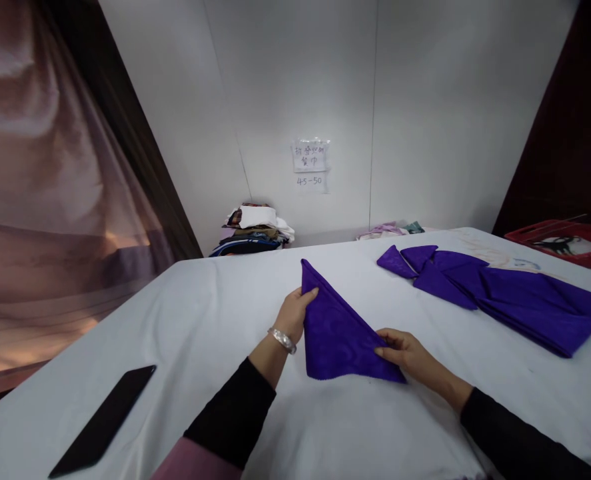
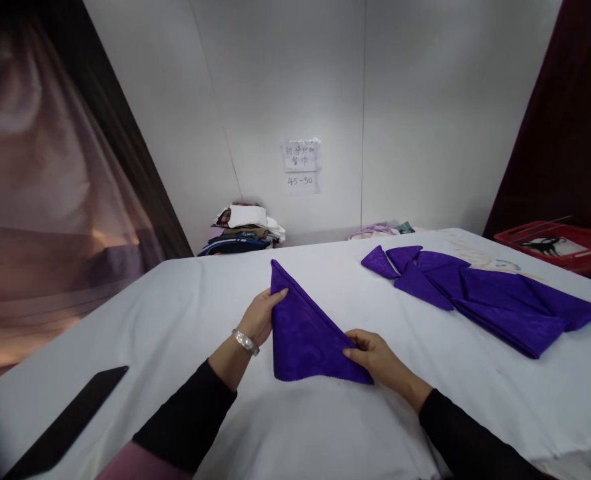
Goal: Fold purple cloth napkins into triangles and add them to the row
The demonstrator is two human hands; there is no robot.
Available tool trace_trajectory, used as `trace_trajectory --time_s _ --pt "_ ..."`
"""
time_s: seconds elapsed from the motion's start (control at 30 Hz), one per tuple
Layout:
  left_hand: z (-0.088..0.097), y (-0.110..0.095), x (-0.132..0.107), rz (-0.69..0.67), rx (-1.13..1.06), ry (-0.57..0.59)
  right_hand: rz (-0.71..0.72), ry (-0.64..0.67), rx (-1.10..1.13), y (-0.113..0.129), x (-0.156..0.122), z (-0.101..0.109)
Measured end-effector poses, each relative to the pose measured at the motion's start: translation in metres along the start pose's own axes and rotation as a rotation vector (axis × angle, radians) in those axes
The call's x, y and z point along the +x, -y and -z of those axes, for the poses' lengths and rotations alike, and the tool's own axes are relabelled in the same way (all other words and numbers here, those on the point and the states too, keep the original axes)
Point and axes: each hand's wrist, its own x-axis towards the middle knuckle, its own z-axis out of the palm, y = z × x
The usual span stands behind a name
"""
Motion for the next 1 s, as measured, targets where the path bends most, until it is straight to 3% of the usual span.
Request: trace_trajectory --time_s 0.13,0.23,0.33,0.43,0.53,0.6,0.73,0.83,1.0 --pt "0.022 0.013 0.031 0.073 0.019 -0.099 -0.017 0.034 0.008 -0.001 0.002 -0.003" --pt "0.037 0.036 0.054 0.133 0.11 -0.165 -0.131 -0.004 -0.1 -0.012 0.008 -0.003" --pt "0.052 0.061 0.072 0.156 0.272 -0.222 -0.171 -0.1 -0.386 -0.023 0.014 0.001" --pt "0.066 0.079 0.083 0.087 0.475 -0.28 -0.03 -0.167 -0.773 -0.028 0.016 0.005" --pt "0.077 0.082 0.088 -0.054 0.698 -0.312 0.049 -0.166 -1.015 -0.029 0.016 0.005" --pt "0.081 0.081 0.088 -0.17 0.844 -0.259 0.071 -0.159 -1.082 -0.029 0.016 0.005" --pt "0.081 0.075 0.09 -0.351 1.088 0.014 0.127 -0.181 -1.082 -0.031 0.016 0.003" --pt "0.08 0.071 0.094 -0.419 1.218 0.187 0.162 -0.201 -1.045 -0.033 0.016 0.004" --pt "0.083 0.065 0.102 -0.482 1.33 0.34 0.153 -0.195 -1.005 -0.034 0.017 0.006"
